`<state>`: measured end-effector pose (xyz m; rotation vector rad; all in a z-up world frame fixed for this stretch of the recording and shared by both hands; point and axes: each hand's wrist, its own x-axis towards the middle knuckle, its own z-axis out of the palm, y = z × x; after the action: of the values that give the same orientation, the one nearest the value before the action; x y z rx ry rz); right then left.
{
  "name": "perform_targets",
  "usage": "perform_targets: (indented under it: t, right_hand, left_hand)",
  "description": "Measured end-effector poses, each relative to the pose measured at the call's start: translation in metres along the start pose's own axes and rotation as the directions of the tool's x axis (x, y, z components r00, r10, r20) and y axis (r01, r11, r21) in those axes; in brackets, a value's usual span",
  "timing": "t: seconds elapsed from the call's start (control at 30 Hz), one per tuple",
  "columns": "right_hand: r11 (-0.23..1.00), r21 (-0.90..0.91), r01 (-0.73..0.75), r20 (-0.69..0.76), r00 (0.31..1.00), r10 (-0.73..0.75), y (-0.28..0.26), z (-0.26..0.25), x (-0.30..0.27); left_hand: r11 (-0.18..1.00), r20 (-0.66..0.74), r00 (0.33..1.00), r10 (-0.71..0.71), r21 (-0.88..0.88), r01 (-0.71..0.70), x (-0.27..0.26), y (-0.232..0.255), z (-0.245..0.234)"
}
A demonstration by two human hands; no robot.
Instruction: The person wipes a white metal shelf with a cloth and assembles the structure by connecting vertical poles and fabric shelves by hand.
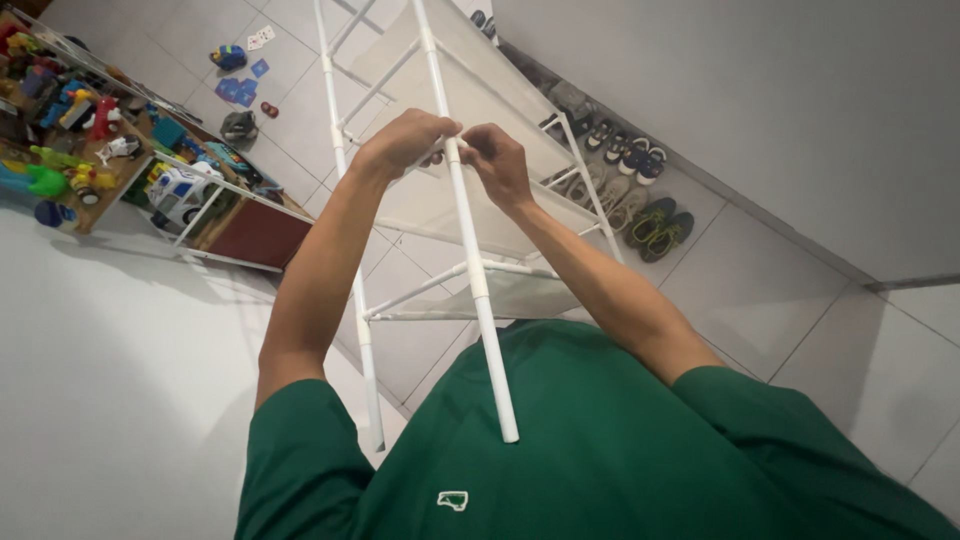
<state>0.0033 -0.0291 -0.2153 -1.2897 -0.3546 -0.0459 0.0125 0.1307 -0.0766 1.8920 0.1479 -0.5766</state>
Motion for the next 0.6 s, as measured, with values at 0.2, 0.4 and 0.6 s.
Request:
perform_targets:
  t: [0.2, 0.4, 0.6]
  right_hand:
    - [0.986, -0.15, 0.07, -0.042, 0.996, -0.077, 0.007, -0.008, 0.002]
    - [0.996, -0.081, 0.048, 0.033, 0.998, -0.046, 0.0, -0.026, 0.001]
    - [0.986, -0.132, 0.101, 0.05, 0.994, -0.095, 0.01, -0.033, 0.004]
  left_hand:
    - [0.984, 0.019, 1.0, 0.025, 0.175, -0.028, 0.002, 0.008, 0.004]
    - [0.981, 0.073, 0.997, 0.003, 0.192, -0.017, 0.011, 0.005, 0.012]
    - [0.969, 0.042, 0.999, -0.003, 0.249, -0.008, 0.02, 0.003, 0.018]
